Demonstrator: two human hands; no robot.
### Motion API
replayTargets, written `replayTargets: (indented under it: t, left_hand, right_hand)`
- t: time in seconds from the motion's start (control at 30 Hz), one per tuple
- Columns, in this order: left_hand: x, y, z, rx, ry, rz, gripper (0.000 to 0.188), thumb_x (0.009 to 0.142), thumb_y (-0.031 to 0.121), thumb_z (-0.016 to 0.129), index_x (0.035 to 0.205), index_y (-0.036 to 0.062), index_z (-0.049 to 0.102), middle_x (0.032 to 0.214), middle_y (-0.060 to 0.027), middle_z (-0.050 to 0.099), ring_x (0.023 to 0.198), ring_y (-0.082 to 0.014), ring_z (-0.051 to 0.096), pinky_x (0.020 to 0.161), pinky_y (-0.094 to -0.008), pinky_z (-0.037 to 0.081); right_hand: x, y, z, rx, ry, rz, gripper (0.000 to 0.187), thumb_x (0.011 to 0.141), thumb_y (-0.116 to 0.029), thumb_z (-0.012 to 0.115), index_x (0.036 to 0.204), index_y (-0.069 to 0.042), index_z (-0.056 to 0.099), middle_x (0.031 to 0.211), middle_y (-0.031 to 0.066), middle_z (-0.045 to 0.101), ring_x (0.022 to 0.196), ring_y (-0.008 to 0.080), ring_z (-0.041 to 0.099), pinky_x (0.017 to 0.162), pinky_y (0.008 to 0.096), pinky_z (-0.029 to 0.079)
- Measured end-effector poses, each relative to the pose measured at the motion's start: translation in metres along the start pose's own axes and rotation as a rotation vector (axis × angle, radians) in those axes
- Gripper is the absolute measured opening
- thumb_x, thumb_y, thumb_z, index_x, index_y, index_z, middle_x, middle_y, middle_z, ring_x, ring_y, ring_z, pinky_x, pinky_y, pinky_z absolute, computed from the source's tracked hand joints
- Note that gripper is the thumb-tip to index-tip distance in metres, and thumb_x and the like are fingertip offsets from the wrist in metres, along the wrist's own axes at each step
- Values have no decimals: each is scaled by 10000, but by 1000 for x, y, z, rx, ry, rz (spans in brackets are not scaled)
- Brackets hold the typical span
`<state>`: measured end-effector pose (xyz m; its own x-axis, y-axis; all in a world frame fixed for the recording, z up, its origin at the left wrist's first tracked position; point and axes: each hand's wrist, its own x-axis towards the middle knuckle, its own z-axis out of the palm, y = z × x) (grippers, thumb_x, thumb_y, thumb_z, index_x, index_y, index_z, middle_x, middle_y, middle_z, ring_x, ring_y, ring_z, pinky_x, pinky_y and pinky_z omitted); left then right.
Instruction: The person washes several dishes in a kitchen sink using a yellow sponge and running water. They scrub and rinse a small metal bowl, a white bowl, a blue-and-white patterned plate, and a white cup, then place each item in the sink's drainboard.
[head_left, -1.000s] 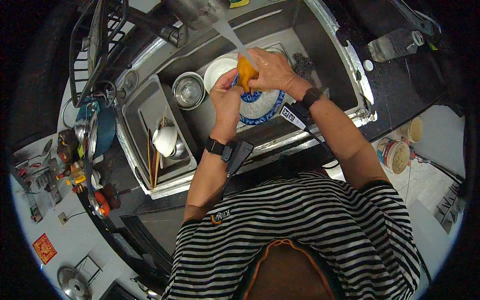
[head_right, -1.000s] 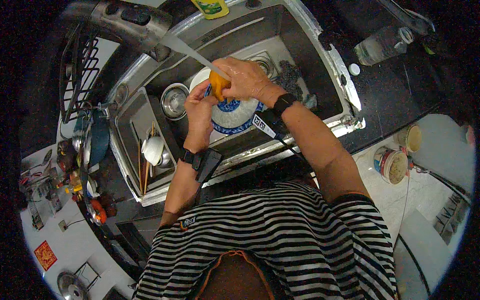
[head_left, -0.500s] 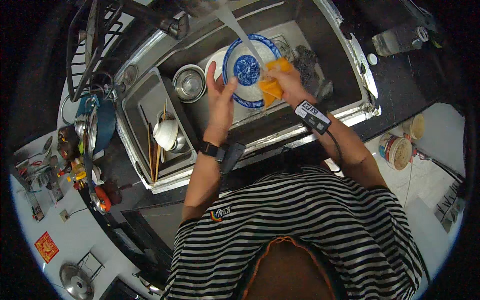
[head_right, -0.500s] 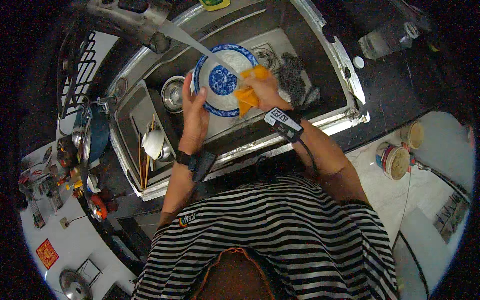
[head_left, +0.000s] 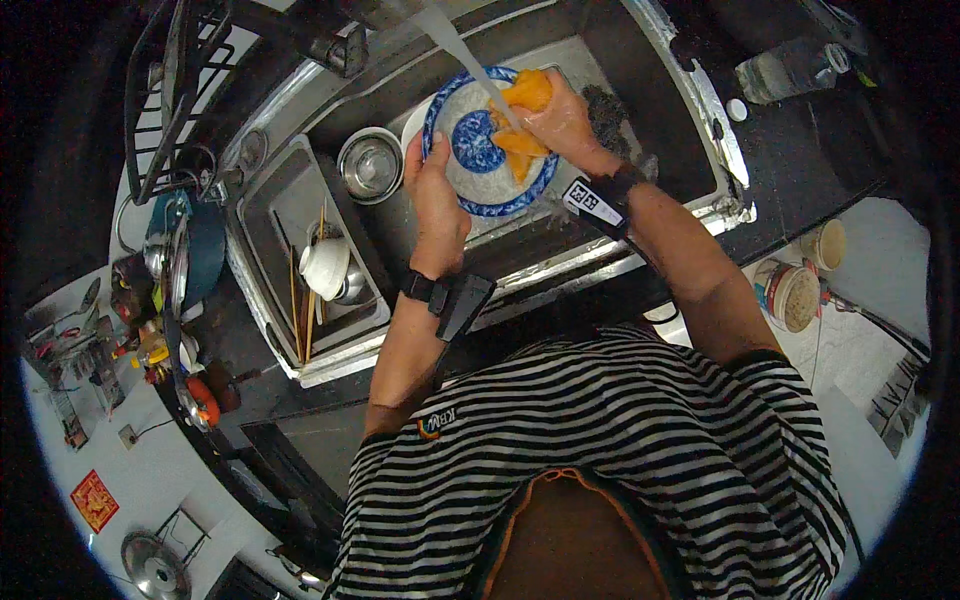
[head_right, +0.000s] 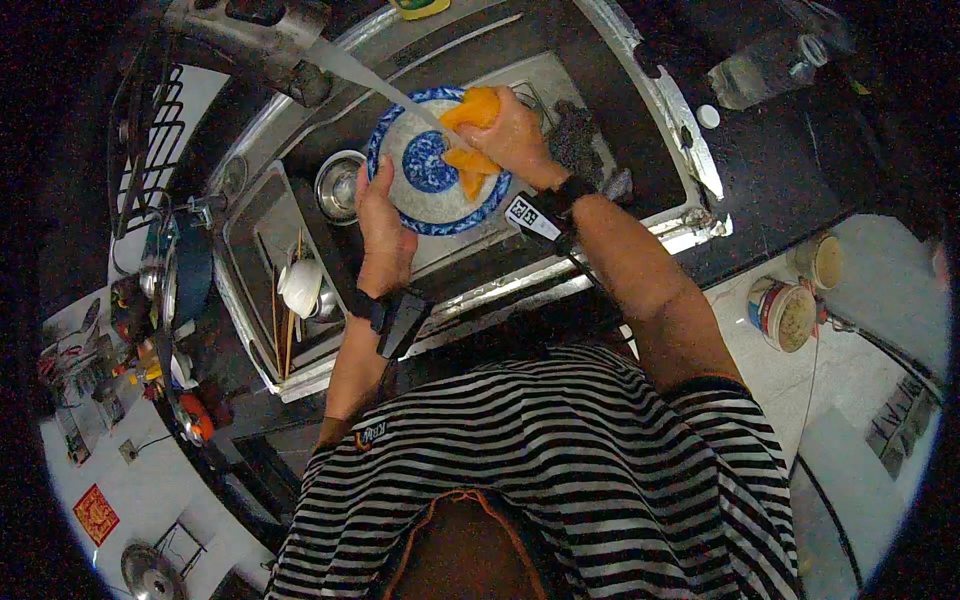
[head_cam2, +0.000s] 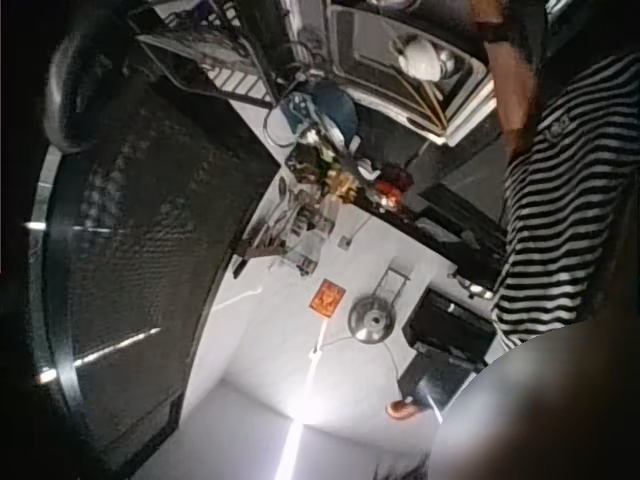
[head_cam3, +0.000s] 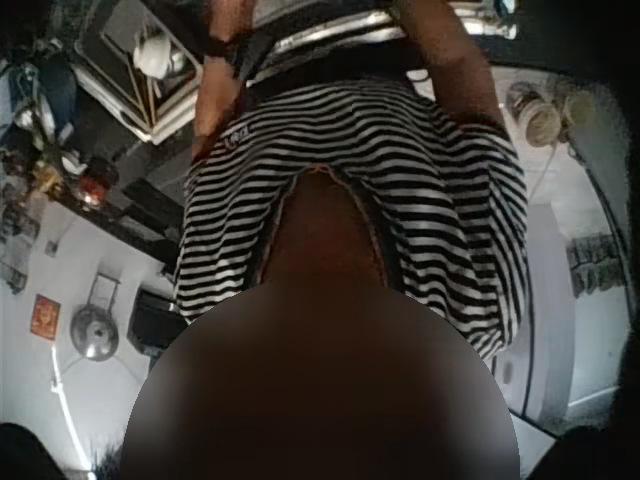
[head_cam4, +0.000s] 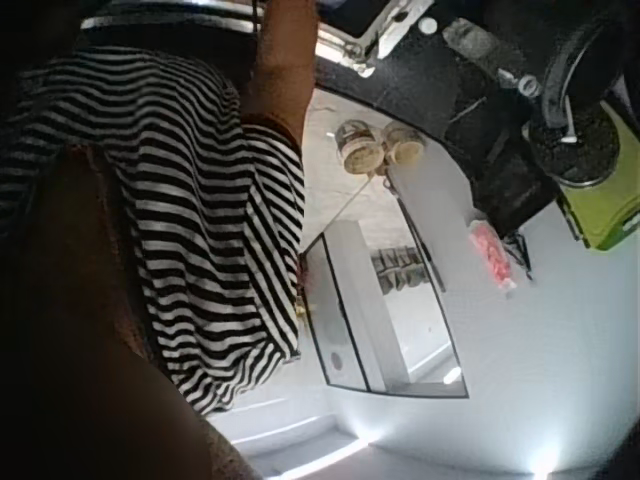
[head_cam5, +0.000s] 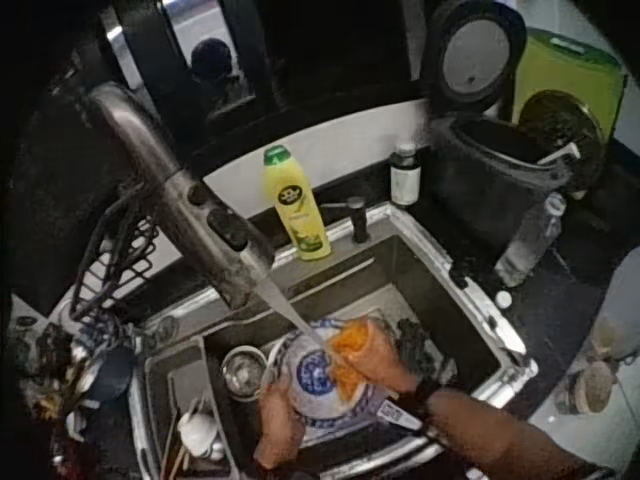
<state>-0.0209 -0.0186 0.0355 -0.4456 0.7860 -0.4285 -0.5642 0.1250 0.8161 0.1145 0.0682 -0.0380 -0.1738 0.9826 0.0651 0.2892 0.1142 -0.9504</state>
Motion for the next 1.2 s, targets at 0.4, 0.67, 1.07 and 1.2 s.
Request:
replayTargets:
  t: [0.4, 0.67, 1.07, 1.2]
  left_hand:
    - [23, -10, -32, 35, 268, 291, 256, 889, 132, 538, 1120, 39, 480, 1036, -33, 529, 920, -137, 494, 851, -277, 390]
    - [12, -26, -30, -84, 102, -158, 304, 895, 203, 506, 1165, 73, 453, 1101, -76, 541, 1006, -226, 534, 863, -375, 444]
    - [-2, -35, -11, -122, -15, -322, 357, 948, 315, 399, 1210, 77, 445, 1163, -88, 536, 1043, -246, 536, 901, -420, 434]
    - [10, -36, -12, -151, -16, -289, 314, 944, 282, 413, 1170, 72, 473, 1132, -91, 551, 1013, -242, 549, 889, -412, 440]
  right_hand:
    - [-55, -22, -13, 425, -332, 610, 570, 756, -119, 625, 1244, -4, 354, 1068, 139, 556, 911, 292, 599, 767, 402, 508]
    - [-43, -63, -15, -592, -439, -180, 596, 708, -125, 637, 1257, -122, 404, 1077, 219, 538, 929, 386, 561, 780, 430, 468]
    - [-24, -48, 2, -935, -233, -480, 128, 731, -115, 554, 765, -45, 656, 753, 158, 622, 683, 267, 633, 609, 389, 517]
    - [-34, -36, -11, -847, -358, -334, 147, 759, -144, 545, 773, -40, 649, 796, 183, 621, 729, 304, 631, 621, 412, 509]
